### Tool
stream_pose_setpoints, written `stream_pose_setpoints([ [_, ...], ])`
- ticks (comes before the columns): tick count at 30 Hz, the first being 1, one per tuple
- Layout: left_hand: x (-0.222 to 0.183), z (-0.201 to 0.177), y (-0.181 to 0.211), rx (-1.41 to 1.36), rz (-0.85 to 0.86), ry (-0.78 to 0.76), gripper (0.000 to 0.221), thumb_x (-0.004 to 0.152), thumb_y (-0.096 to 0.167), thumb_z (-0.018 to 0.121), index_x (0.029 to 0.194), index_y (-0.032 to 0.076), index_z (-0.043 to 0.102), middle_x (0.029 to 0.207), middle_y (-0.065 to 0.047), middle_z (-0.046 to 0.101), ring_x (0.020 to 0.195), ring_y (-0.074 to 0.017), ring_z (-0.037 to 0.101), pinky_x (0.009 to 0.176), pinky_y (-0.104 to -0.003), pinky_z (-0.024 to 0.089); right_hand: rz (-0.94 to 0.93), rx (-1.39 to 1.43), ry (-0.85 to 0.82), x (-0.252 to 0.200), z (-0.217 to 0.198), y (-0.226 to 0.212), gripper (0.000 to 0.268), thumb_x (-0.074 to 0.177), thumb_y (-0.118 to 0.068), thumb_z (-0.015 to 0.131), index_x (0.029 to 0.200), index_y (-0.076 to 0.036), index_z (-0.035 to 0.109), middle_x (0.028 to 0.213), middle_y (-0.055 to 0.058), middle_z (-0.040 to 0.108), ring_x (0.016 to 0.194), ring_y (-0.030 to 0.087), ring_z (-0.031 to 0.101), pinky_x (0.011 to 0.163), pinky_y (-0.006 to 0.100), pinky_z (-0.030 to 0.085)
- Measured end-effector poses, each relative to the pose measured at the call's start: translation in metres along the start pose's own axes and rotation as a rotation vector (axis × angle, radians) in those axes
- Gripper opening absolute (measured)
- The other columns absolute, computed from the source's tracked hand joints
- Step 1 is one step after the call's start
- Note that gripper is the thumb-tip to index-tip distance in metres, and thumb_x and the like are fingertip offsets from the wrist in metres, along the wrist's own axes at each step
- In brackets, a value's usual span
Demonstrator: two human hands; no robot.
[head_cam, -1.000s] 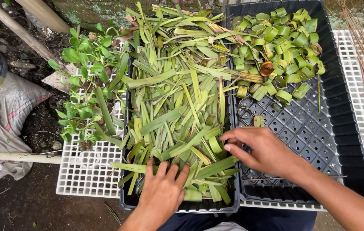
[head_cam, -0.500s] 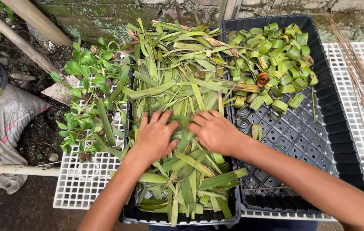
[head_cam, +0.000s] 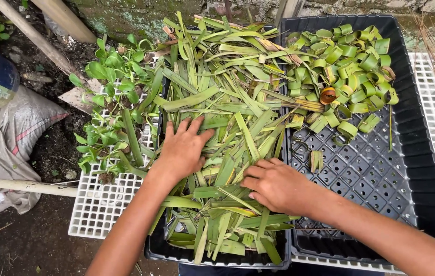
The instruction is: A person is folding green leaves and threading them onto thin wooden skewers to create leaf skewers.
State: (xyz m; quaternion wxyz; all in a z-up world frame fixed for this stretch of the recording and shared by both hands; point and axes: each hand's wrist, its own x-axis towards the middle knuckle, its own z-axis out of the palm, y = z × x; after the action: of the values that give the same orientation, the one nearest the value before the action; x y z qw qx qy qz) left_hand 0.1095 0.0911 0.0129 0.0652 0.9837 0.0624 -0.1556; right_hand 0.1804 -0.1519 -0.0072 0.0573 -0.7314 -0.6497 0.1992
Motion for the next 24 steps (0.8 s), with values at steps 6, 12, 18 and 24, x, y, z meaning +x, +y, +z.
stream_pose_setpoints([
  [6, 0.032, 0.057, -0.035, 0.108, 0.054, 0.204, 0.044, 0.081, 0.014, 0.078, 0.125, 0.021, 0.073, 0.139, -0.012, 0.059, 0.127, -0.0357, 0.057, 0.104, -0.062, 0.043, -0.003, -0.025, 0.099, -0.007, -0.009, -0.006, 0.028, 0.098, -0.028, 0.059, 0.119, -0.013, 0.070, 0.131, 0.011, 0.064, 0.129, 0.035, 0.054, 0.104, 0.052, 0.042],
  [12, 0.025, 0.031, -0.021, 0.096, -0.017, 0.529, 0.036, 0.087, 0.005, 0.068, 0.120, 0.016, 0.075, 0.135, -0.016, 0.064, 0.121, -0.0360, 0.061, 0.099, -0.057, 0.049, -0.026, -0.023, 0.229, -0.017, -0.005, -0.020, 0.036, 0.098, -0.027, 0.060, 0.130, -0.013, 0.066, 0.142, 0.015, 0.057, 0.135, 0.035, 0.047, 0.110, 0.054, 0.036],
  [18, 0.007, 0.033, -0.012, 0.034, 0.112, 0.644, 0.051, 0.076, 0.004, 0.074, 0.126, 0.013, 0.070, 0.143, -0.015, 0.056, 0.130, -0.0378, 0.051, 0.109, -0.063, 0.040, -0.099, 0.030, 0.203, -0.012, 0.003, -0.024, 0.030, 0.096, -0.020, 0.064, 0.124, -0.012, 0.069, 0.126, 0.009, 0.070, 0.117, 0.028, 0.060, 0.103, 0.046, 0.043],
  [24, -0.002, 0.057, 0.007, -0.176, 0.066, 0.303, 0.018, 0.087, 0.018, 0.063, 0.099, 0.013, 0.076, 0.088, -0.007, 0.067, 0.082, -0.0292, 0.066, 0.070, -0.044, 0.054, 0.052, -0.059, 0.278, 0.030, -0.009, -0.002, 0.025, 0.098, -0.006, 0.053, 0.111, -0.012, 0.075, 0.115, 0.009, 0.075, 0.115, 0.026, 0.065, 0.087, 0.039, 0.051],
])
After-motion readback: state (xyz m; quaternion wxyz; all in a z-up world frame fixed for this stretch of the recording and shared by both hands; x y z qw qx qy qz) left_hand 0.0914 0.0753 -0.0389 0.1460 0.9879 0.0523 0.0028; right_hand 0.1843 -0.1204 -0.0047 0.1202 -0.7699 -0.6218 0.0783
